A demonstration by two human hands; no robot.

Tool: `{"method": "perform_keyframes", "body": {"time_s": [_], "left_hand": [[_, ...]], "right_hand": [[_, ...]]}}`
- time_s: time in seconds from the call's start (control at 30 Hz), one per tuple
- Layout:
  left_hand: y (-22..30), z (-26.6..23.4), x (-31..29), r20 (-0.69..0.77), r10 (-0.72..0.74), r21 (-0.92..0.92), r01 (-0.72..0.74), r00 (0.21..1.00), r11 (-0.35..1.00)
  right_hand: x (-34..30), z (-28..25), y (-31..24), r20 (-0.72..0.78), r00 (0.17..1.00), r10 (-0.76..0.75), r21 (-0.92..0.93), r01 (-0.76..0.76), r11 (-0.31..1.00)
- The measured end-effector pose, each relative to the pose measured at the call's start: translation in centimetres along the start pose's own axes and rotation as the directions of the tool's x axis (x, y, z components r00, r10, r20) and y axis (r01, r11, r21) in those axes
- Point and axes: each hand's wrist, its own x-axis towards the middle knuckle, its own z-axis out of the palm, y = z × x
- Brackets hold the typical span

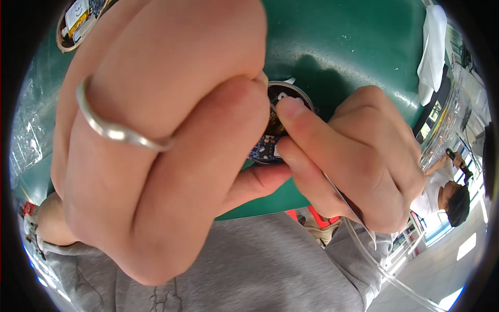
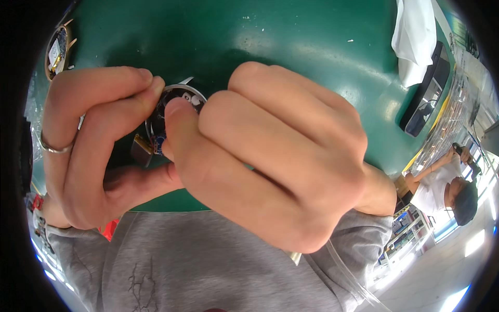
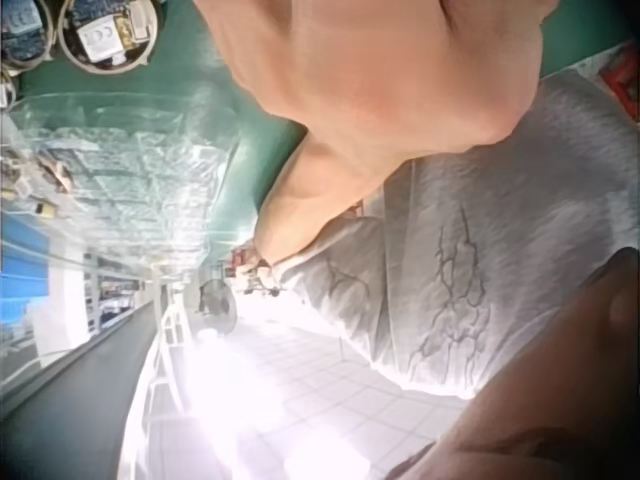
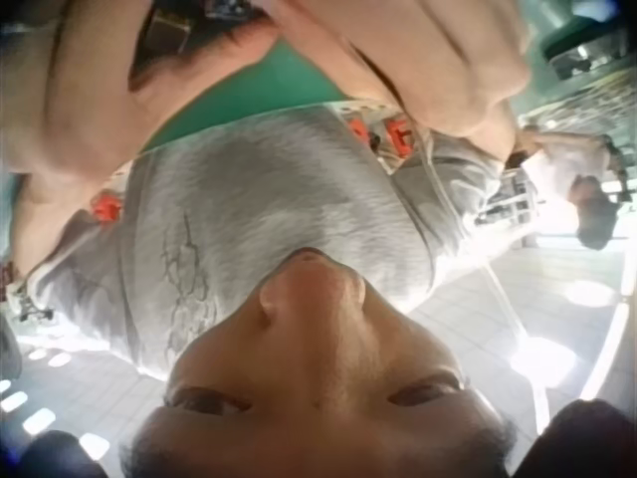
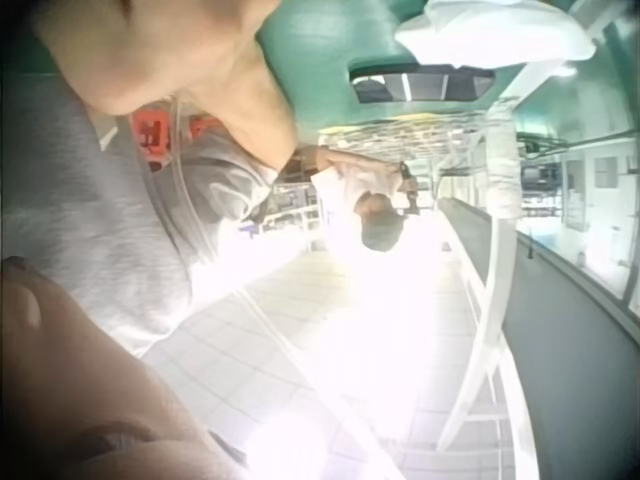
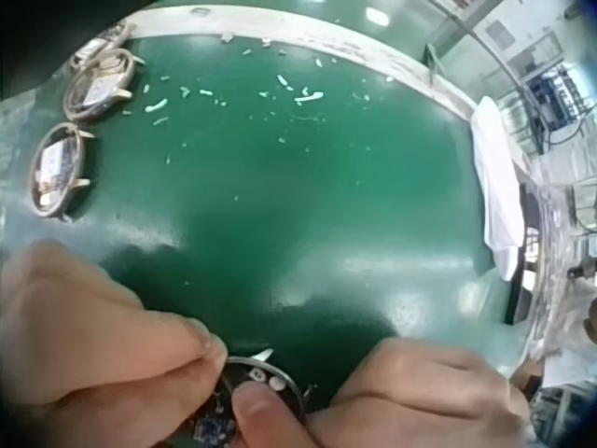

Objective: Assembling internal components of a smartwatch using tweezers and manual precision.

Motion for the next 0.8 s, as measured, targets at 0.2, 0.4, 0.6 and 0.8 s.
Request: {"method": "perform_keyframes", "body": {"time_s": [0.2,0.4,0.6,0.8], "left_hand": [[0.4,-0.9,-0.1,0.026,-0.032,-0.036,0.033,0.999,0.999],[0.3,-1.5,0.1,0.091,-0.054,-0.047,0.059,0.994,0.997],[0.1,-1.1,-0.1,0.063,-0.057,-0.069,0.061,0.996,0.996],[0.0,-1.3,-0.2,0.063,-0.045,-0.1,0.051,0.997,0.994]], "right_hand": [[0.6,-0.4,0.0,0.048,0.999,0.0,0.057,-0.003,0.998],[-0.1,2.5,0.5,-0.35,0.933,-0.09,0.056,0.117,0.992],[0.4,-0.3,-0.3,0.028,0.995,0.097,0.115,-0.1,0.988],[0.4,0.9,0.1,-0.107,0.993,0.05,0.138,-0.035,0.99]]}}
